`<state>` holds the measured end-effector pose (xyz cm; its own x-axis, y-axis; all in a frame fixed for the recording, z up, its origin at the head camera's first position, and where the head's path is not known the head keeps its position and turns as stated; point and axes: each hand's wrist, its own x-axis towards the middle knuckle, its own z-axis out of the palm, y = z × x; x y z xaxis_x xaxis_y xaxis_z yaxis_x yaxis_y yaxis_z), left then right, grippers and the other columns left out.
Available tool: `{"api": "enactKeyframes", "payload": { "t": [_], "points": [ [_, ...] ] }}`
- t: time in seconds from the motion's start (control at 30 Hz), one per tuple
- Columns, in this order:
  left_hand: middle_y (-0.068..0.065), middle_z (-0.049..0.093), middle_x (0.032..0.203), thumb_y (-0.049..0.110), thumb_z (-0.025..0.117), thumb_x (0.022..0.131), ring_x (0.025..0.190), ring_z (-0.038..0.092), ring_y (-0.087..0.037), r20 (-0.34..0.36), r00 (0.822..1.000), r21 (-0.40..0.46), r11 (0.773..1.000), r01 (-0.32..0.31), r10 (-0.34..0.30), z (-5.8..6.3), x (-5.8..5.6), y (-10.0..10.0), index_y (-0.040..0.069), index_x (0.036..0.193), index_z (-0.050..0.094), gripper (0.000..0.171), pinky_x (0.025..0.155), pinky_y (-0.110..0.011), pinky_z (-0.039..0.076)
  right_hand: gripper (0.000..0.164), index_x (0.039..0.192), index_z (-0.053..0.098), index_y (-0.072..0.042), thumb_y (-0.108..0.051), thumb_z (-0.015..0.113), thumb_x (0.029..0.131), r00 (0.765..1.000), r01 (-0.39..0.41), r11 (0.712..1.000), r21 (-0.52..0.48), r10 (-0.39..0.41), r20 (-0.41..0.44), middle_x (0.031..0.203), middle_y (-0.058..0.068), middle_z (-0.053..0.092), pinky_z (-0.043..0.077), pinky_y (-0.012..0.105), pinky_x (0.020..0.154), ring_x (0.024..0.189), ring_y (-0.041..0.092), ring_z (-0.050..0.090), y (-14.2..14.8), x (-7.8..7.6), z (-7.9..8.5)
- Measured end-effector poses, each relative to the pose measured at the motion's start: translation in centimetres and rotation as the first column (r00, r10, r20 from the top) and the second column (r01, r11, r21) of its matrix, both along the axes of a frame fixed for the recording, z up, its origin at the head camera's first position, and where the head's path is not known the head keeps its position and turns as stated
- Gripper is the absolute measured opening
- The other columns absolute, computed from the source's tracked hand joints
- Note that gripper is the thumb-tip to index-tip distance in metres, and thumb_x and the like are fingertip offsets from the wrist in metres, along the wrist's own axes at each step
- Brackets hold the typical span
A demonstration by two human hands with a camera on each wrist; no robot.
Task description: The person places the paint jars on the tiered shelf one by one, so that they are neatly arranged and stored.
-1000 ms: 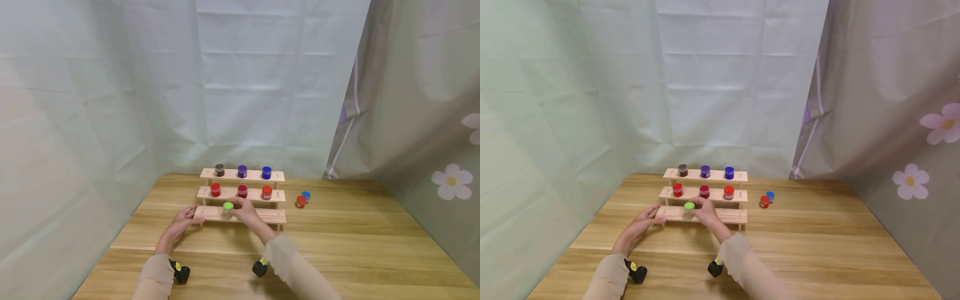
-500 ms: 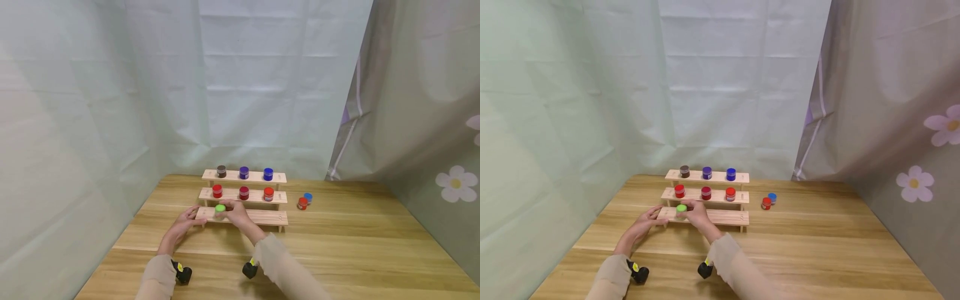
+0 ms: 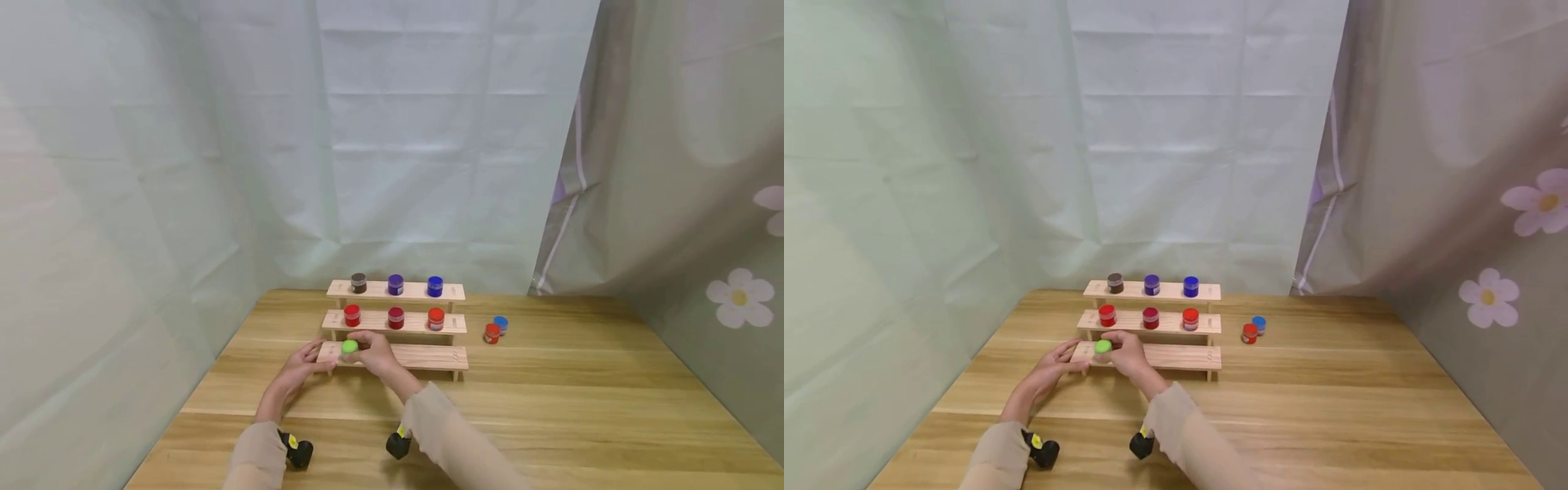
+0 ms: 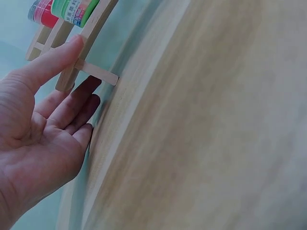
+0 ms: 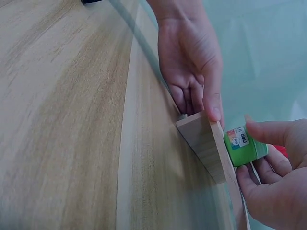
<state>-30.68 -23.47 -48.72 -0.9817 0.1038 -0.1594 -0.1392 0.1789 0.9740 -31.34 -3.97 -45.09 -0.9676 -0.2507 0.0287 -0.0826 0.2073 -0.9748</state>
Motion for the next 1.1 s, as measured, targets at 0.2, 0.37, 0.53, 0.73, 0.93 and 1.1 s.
{"api": "enactKeyframes", "payload": {
  "t": [0.2, 0.37, 0.53, 0.73, 0.93, 1.1],
  "points": [
    [-0.029, 0.035, 0.152, 0.016, 0.071, 0.088, 0.143, 0.032, -0.045, 0.013, 1.000, -0.009, 1.000, 0.000, 0.000, -0.3, 0.1, 0.2, 0.006, 0.153, 0.026, 0.080, 0.118, -0.064, 0.015, 0.041, 0.119, 0.066, 0.000, -0.001, 0.077, 0.079, 1.000, -0.016, 0.999, 0.029, 0.016, -0.002, 0.116, 0.016, 0.070, 0.055, 0.031, 0.086, 0.105, 0.026, 0.065, 0.4, 0.4, -0.2],
    [-0.029, 0.033, 0.153, 0.015, 0.070, 0.088, 0.144, 0.029, -0.045, 0.003, 1.000, -0.004, 1.000, 0.016, -0.016, -0.2, 0.2, 0.4, 0.005, 0.154, 0.023, 0.081, 0.118, -0.065, 0.014, 0.044, 0.121, 0.064, 0.001, -0.001, 0.076, 0.079, 0.999, -0.043, 0.998, 0.043, 0.043, -0.001, 0.117, 0.018, 0.068, 0.054, 0.036, 0.093, 0.110, 0.030, 0.064, 1.3, 0.6, 0.2],
    [-0.028, 0.031, 0.154, 0.015, 0.071, 0.088, 0.146, 0.027, -0.044, 0.004, 1.000, 0.003, 1.000, 0.012, -0.012, 0.0, 0.2, 0.5, 0.005, 0.154, 0.023, 0.082, 0.119, -0.063, 0.014, 0.044, 0.122, 0.062, 0.004, 0.001, 0.074, 0.080, 0.998, -0.066, 0.997, 0.037, 0.067, -0.004, 0.120, 0.022, 0.067, 0.054, 0.037, 0.094, 0.113, 0.034, 0.062, 2.6, 0.5, 0.5],
    [-0.027, 0.030, 0.155, 0.016, 0.071, 0.088, 0.147, 0.023, -0.044, 0.016, 1.000, -0.002, 1.000, 0.007, -0.007, -0.1, 0.0, 0.5, 0.007, 0.154, 0.025, 0.081, 0.119, -0.064, 0.011, 0.050, 0.129, 0.055, 0.008, 0.004, 0.070, 0.082, 0.994, -0.108, 0.992, 0.065, 0.108, 0.000, 0.124, 0.025, 0.065, 0.054, 0.036, 0.096, 0.117, 0.037, 0.061, 4.8, 0.2, 0.6],
    [-0.028, 0.028, 0.155, 0.015, 0.071, 0.088, 0.147, 0.023, -0.045, 0.007, 1.000, 0.000, 1.000, 0.021, -0.021, -0.1, -0.1, 0.3, 0.005, 0.154, 0.023, 0.082, 0.118, -0.065, 0.009, 0.051, 0.131, 0.054, 0.008, 0.003, 0.070, 0.083, 0.992, -0.123, 0.989, 0.079, 0.120, 0.038, 0.125, 0.025, 0.064, 0.055, 0.034, 0.094, 0.118, 0.036, 0.060, 7.5, 0.1, 0.7],
    [-0.028, 0.025, 0.156, 0.016, 0.070, 0.089, 0.148, 0.018, -0.046, 0.012, 0.999, -0.013, 0.999, 0.029, -0.029, 0.0, 0.1, -0.2, 0.006, 0.155, 0.021, 0.082, 0.118, -0.066, 0.008, 0.045, 0.130, 0.057, 0.006, 0.000, 0.068, 0.086, 0.994, -0.093, 0.994, 0.065, 0.089, 0.057, 0.126, 0.024, 0.064, 0.056, 0.034, 0.093, 0.116, 0.032, 0.062, 10.1, 0.4, 1.2]
  ]
}}
